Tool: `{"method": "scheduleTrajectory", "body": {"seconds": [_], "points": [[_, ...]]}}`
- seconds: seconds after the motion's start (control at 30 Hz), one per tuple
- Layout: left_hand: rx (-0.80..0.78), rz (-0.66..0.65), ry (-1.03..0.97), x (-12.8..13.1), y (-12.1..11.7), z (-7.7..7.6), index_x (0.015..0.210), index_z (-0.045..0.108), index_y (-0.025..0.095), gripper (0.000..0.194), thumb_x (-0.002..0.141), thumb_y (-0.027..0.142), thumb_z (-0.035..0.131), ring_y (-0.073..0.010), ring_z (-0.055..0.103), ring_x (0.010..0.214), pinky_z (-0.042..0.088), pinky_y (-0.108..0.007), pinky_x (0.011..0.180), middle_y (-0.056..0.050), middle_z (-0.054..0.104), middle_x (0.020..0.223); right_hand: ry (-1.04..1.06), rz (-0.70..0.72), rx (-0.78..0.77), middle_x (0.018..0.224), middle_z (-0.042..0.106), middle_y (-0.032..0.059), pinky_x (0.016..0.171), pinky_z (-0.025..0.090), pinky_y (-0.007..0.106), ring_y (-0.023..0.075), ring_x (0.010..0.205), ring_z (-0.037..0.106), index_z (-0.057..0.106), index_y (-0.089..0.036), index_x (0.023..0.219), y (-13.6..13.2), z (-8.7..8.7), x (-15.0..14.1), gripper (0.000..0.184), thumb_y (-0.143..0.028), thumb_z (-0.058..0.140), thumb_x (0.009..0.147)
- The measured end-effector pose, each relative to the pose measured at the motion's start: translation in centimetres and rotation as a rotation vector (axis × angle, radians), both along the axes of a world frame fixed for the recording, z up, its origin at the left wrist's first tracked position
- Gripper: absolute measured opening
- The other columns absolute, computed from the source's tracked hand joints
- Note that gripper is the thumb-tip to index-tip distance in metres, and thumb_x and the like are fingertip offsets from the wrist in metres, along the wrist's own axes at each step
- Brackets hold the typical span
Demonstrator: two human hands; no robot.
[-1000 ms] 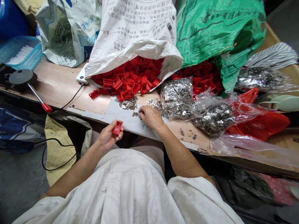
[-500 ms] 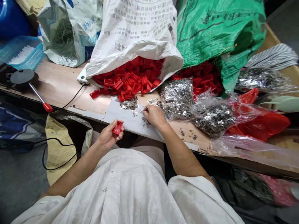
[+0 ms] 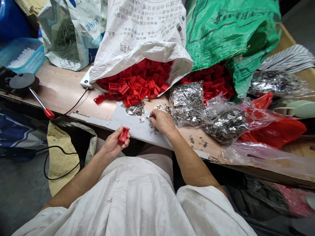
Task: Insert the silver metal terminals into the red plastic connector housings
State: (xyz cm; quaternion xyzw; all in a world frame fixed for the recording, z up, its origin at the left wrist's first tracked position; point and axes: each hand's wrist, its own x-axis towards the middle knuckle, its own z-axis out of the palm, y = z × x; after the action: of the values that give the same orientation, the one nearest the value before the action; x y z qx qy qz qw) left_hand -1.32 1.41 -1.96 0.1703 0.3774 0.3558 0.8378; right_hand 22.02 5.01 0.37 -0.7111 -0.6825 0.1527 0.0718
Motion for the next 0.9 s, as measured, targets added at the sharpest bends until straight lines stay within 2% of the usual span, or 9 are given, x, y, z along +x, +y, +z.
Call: {"method": "scheduleTrajectory", "body": {"seconds": [0.1,0.27,0.37,0.5,0.67,0.77,0.9], "points": [[0.004,-0.005,0.002,-0.1,0.0,0.1,0.094,0.059,0.014,0.034,0.081,0.046,0.066,-0.0098,0.055,0.046,0.036,-0.017,0.038,-0.002,0.062,0.068,-0.036,0.013,-0.014,0.098,0.071,0.0066,0.071,0.038,0.028,0.0204,0.088,0.061,0.068,-0.022,0.091,-0.1,0.0,-0.1,0.016,-0.029,0.054,0.087],[0.006,0.002,0.006,-0.3,0.1,0.1,0.093,0.059,0.014,0.035,0.081,0.046,0.066,-0.0098,0.055,0.047,0.036,-0.017,0.039,-0.002,0.062,0.068,-0.082,0.039,-0.091,0.091,0.071,0.0048,0.068,0.037,0.028,0.0196,0.082,0.061,0.068,-0.023,0.087,-0.2,0.8,1.2,0.013,-0.023,0.056,0.083],[0.004,-0.001,0.0,-0.2,0.1,0.1,0.093,0.059,0.014,0.034,0.081,0.046,0.066,-0.0096,0.055,0.046,0.036,-0.017,0.039,-0.002,0.062,0.068,-0.097,0.033,-0.057,0.093,0.071,0.0057,0.07,0.038,0.029,0.0207,0.084,0.061,0.069,-0.023,0.091,0.0,1.0,1.5,0.015,-0.024,0.056,0.084],[-0.004,-0.007,-0.01,0.0,0.1,0.1,0.093,0.059,0.014,0.034,0.082,0.045,0.065,-0.0101,0.056,0.046,0.036,-0.017,0.038,-0.002,0.062,0.068,-0.075,0.011,0.02,0.099,0.07,0.0062,0.073,0.039,0.03,0.0218,0.089,0.061,0.069,-0.024,0.095,0.7,0.4,0.5,0.017,-0.028,0.055,0.086],[-0.06,0.005,-0.024,0.0,0.1,0.6,0.091,0.059,0.014,0.03,0.086,0.043,0.061,-0.0101,0.056,0.046,0.037,-0.017,0.038,-0.003,0.062,0.067,-0.102,0.0,0.008,0.093,0.071,0.0062,0.071,0.039,0.03,0.0218,0.085,0.06,0.069,-0.024,0.093,1.4,-0.5,-0.7,0.016,-0.03,0.056,0.086],[-0.134,0.005,-0.058,-0.2,0.3,0.8,0.09,0.06,0.014,0.028,0.089,0.042,0.058,-0.0095,0.057,0.047,0.04,-0.017,0.04,-0.004,0.062,0.068,-0.042,-0.011,0.048,0.089,0.07,0.0063,0.071,0.039,0.03,0.0209,0.082,0.06,0.068,-0.023,0.092,1.4,-0.5,-0.6,0.016,-0.03,0.054,0.087],[-0.203,-0.047,-0.175,-0.3,0.5,0.6,0.091,0.061,0.013,0.031,0.092,0.043,0.052,-0.009,0.056,0.048,0.04,-0.017,0.039,-0.004,0.061,0.07,0.152,-0.04,0.111,0.084,0.069,0.0046,0.071,0.039,0.028,0.0181,0.076,0.058,0.065,-0.021,0.092,0.9,-0.4,-0.2,0.015,-0.03,0.054,0.086]]}}
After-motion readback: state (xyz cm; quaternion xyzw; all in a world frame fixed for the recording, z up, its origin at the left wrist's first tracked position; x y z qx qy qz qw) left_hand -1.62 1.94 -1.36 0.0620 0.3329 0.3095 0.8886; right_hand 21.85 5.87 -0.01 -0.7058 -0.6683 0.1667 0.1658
